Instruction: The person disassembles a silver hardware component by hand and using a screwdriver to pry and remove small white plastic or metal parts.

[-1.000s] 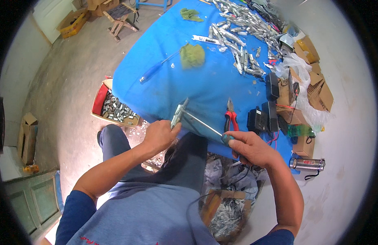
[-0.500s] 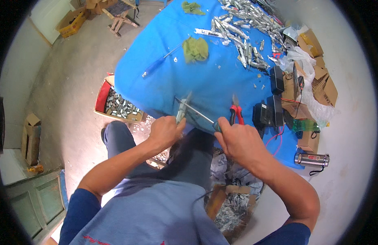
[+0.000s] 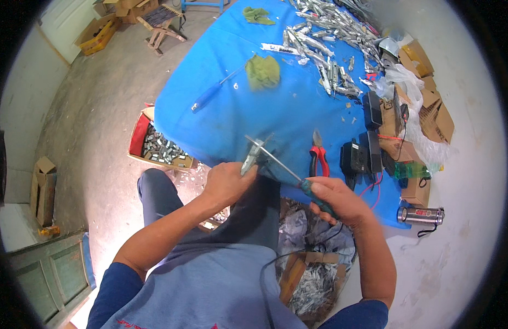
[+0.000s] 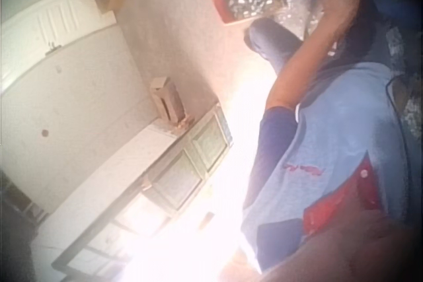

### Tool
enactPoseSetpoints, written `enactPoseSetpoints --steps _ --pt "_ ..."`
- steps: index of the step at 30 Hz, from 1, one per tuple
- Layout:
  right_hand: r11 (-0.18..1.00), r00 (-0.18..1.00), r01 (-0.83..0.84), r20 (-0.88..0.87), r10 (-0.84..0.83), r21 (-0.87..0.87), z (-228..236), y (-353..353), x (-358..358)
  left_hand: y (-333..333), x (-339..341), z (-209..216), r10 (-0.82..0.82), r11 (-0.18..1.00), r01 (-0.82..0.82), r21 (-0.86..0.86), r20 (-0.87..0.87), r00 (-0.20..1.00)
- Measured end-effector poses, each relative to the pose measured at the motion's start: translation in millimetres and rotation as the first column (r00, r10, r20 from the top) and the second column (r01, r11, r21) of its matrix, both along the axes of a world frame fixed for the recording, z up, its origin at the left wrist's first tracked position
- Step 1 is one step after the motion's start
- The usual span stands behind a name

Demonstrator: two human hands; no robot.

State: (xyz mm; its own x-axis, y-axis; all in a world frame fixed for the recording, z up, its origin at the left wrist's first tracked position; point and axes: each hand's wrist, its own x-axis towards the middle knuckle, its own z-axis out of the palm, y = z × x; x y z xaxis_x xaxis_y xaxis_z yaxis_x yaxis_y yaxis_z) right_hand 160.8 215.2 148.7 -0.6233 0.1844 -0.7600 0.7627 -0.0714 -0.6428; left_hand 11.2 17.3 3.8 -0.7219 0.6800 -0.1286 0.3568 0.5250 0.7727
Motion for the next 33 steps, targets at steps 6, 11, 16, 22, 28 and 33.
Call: enactPoseSetpoints --steps 6,11,16,22,28,33 --pt "0.512 0.829 -0.034 -0.262 0.494 0.858 -75 -66 54 -12 10 7 -0.012 0.995 -0.003 0.096 0.149 0.989" --pt "0.836 0.9 0.378 -0.053 -0.432 -0.398 -43 -102 73 -19 29 9 -0.039 0.999 0.033 0.041 0.166 0.985" --pt "0.979 0.96 0.205 -0.201 -0.196 0.024 -58 -127 102 -26 46 5 -0.029 0.999 0.029 0.025 0.026 0.999" --pt "0.836 0.912 0.278 -0.143 -0.384 -0.473 -51 -115 122 -40 58 -4 0.005 0.999 -0.004 0.052 -0.022 1.0" --pt "0.992 0.971 0.108 -0.206 -0.118 -0.059 -74 -118 150 -61 75 -4 0.07 0.979 -0.041 0.198 -0.145 0.987" --pt "0.804 0.97 0.001 -0.197 0.144 0.595 -94 -135 172 -72 40 -33 0.257 0.939 -0.313 0.144 0.314 0.914"
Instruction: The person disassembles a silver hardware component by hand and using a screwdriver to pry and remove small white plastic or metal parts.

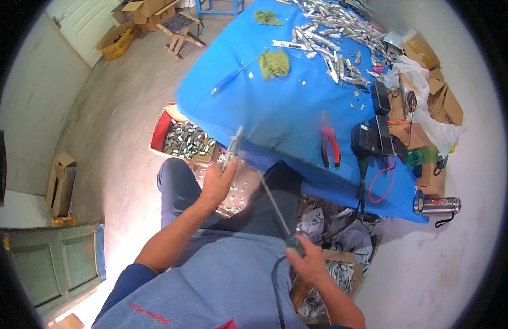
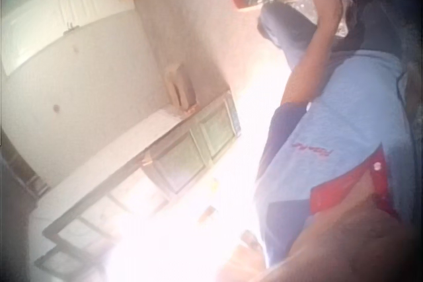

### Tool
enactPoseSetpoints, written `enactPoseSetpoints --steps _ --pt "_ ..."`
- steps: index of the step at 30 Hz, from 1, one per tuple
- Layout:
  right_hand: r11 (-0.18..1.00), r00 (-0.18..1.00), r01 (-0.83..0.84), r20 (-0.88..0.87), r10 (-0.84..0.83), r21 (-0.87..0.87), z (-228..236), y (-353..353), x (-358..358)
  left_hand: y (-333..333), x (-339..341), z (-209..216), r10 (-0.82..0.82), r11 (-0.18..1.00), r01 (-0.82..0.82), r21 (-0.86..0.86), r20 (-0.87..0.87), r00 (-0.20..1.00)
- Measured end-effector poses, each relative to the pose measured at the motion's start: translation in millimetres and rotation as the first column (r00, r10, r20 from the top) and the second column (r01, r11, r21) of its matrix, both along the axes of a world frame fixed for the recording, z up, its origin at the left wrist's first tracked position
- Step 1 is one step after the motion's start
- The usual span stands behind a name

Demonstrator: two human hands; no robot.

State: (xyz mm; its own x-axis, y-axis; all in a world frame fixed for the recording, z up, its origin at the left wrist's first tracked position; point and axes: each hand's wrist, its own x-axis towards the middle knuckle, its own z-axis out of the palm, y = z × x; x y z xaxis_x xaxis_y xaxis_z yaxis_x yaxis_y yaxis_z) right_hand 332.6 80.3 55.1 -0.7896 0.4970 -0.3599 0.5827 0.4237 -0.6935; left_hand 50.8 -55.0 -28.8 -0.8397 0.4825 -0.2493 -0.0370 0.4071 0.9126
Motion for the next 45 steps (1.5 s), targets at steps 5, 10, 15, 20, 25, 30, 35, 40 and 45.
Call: enactPoseSetpoints --steps 5,10,15,20,25,30,35,40,45 --pt "0.963 0.948 0.196 -0.287 -0.138 0.186 33 39 -64 -6 9 9 -0.11 0.981 0.116 0.158 -0.043 0.993" --pt "0.836 0.943 0.21 -0.33 -0.037 0.506 2 100 -173 -16 23 26 -0.189 0.95 0.051 0.309 0.436 0.88" --pt "0.644 0.969 0.239 -0.219 -0.112 0.727 -23 124 -262 -38 28 25 -0.121 0.944 -0.044 0.326 0.468 0.875" --pt "0.867 0.825 0.224 -0.56 0.074 0.445 -12 41 -239 -57 38 22 -0.03 0.939 -0.118 0.323 0.42 0.907" --pt "0.999 0.842 -0.052 -0.536 0.052 0.015 -30 -35 -200 -46 62 24 -0.076 0.948 0.0 0.319 0.225 0.971" --pt "0.912 0.884 -0.068 -0.448 -0.132 -0.403 -21 -41 -175 -54 68 33 -0.322 0.877 0.163 0.452 0.3 0.898" --pt "0.829 0.952 -0.076 -0.287 -0.105 -0.553 -7 -42 -148 -46 79 34 -0.334 0.858 0.118 0.5 0.368 0.868" --pt "0.936 0.937 -0.167 -0.345 0.054 -0.309 5 -39 -141 -43 83 25 -0.309 0.856 0.181 0.485 0.199 0.93" --pt "0.963 0.954 -0.11 -0.299 0.033 -0.246 12 -45 -130 -45 85 27 -0.15 0.889 -0.055 0.455 0.403 0.903"
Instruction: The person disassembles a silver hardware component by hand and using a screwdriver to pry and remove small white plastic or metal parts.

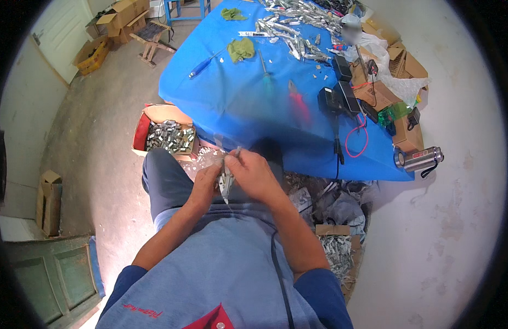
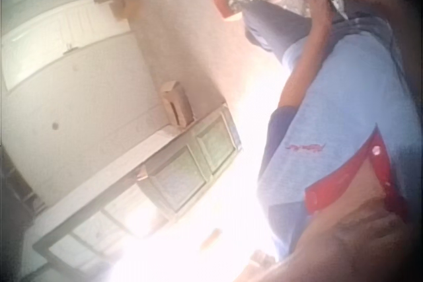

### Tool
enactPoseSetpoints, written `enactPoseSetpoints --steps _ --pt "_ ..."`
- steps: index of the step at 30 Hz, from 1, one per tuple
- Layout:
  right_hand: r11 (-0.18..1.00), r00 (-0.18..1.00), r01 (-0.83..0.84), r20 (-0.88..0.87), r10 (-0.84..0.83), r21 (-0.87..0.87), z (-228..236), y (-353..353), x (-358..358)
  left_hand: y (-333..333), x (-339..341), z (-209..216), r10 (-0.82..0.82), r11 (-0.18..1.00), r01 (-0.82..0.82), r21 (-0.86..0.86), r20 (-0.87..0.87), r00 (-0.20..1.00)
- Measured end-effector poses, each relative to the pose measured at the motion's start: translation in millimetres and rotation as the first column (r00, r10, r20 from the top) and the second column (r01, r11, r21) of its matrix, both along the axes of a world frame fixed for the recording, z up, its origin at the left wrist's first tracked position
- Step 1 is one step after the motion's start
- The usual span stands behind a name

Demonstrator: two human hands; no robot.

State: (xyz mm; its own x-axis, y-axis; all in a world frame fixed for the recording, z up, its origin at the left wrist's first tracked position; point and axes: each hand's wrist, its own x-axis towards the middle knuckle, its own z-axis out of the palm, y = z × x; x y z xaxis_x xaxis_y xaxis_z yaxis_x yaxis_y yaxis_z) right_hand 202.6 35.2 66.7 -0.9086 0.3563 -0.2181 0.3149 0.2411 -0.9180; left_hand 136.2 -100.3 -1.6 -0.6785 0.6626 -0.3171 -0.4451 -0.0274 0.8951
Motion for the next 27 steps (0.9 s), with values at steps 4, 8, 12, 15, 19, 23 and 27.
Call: enactPoseSetpoints --steps 4,8,12,15,19,23,27 --pt "0.994 0.992 0.11 -0.067 -0.11 0.004 -2 -4 7 2 -2 -14 0.02 0.988 -0.061 0.14 0.275 0.961" --pt "0.987 0.983 0.163 -0.08 -0.163 -0.009 6 -9 13 -5 -10 -11 -0.143 0.951 0.024 0.309 0.369 0.918" --pt "0.996 0.994 0.062 -0.094 -0.056 0.064 6 -1 22 -7 -10 -12 -0.097 0.958 -0.029 0.284 0.42 0.902" --pt "0.994 0.994 0.054 -0.098 -0.045 0.09 14 4 26 -15 -15 -34 -0.193 0.942 0.063 0.331 0.378 0.906" --pt "0.994 0.988 0.049 -0.151 -0.033 0.102 27 12 29 -20 -11 -43 -0.234 0.961 0.158 0.227 0.365 0.901" --pt "0.998 0.982 0.03 -0.188 -0.021 0.049 32 21 29 -20 -4 -42 -0.313 0.944 0.262 0.202 0.292 0.904" --pt "0.997 0.983 0.044 -0.174 -0.054 -0.058 25 26 32 -20 -3 -36 -0.433 0.897 0.389 0.212 0.239 0.869"
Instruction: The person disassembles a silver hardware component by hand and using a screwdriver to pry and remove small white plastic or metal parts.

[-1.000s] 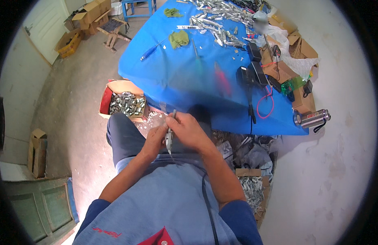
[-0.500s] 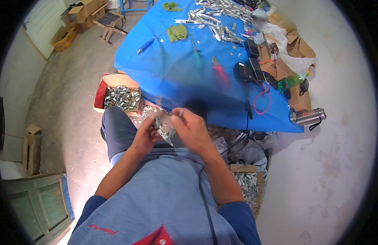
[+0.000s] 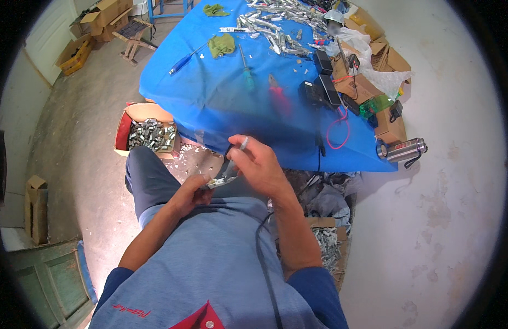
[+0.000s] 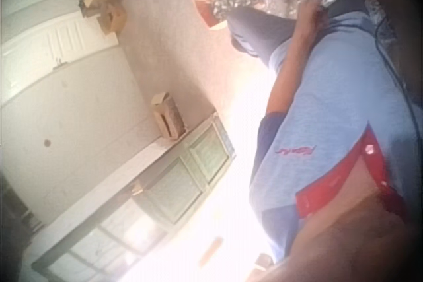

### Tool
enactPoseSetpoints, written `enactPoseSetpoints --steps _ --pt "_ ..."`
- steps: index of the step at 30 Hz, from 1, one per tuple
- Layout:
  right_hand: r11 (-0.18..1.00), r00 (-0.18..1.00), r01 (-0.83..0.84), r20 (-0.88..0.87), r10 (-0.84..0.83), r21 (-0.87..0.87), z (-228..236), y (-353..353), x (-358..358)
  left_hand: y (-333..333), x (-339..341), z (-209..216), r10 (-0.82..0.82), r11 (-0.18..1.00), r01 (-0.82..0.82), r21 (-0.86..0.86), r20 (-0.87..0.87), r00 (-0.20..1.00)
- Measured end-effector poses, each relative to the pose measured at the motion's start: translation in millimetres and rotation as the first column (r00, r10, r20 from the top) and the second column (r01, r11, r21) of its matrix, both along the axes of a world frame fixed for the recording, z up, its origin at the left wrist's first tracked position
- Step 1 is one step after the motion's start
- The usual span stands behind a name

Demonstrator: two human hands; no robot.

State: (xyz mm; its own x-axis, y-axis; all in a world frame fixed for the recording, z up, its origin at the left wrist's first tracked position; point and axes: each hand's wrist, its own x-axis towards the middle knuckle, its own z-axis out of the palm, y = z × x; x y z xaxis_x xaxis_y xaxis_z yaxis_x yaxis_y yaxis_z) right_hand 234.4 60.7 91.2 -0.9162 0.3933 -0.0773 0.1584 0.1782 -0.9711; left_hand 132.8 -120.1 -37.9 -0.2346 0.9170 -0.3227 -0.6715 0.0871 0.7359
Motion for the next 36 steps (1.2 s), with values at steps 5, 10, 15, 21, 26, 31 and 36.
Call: enactPoseSetpoints --steps 5,10,15,21,26,31,36 --pt "0.987 0.997 0.041 -0.063 -0.052 -0.153 -4 5 10 0 7 1 0.001 0.999 -0.002 0.049 0.014 1.0" --pt "0.988 0.999 0.041 -0.019 -0.045 -0.148 -7 9 23 -1 7 -4 0.013 1.0 -0.014 -0.006 -0.072 0.997" --pt "0.994 0.997 0.044 0.072 -0.037 -0.102 -21 17 42 -3 10 4 0.102 0.994 -0.105 -0.023 -0.105 0.989" --pt "0.911 0.96 -0.117 0.282 0.001 0.396 -21 -2 54 -3 11 -5 0.12 0.992 -0.121 -0.015 -0.087 0.989" --pt "0.83 0.899 -0.303 0.43 0.085 0.469 -19 -22 51 2 14 -8 0.087 0.996 -0.09 -0.016 -0.127 0.988" --pt "0.869 0.846 -0.355 0.514 0.143 0.343 -23 -23 49 2 15 -9 0.093 0.996 -0.094 -0.001 -0.096 0.991" --pt "0.951 0.924 -0.109 0.383 -0.011 0.291 -40 -30 46 3 17 -2 0.061 0.997 -0.067 -0.023 -0.218 0.974"
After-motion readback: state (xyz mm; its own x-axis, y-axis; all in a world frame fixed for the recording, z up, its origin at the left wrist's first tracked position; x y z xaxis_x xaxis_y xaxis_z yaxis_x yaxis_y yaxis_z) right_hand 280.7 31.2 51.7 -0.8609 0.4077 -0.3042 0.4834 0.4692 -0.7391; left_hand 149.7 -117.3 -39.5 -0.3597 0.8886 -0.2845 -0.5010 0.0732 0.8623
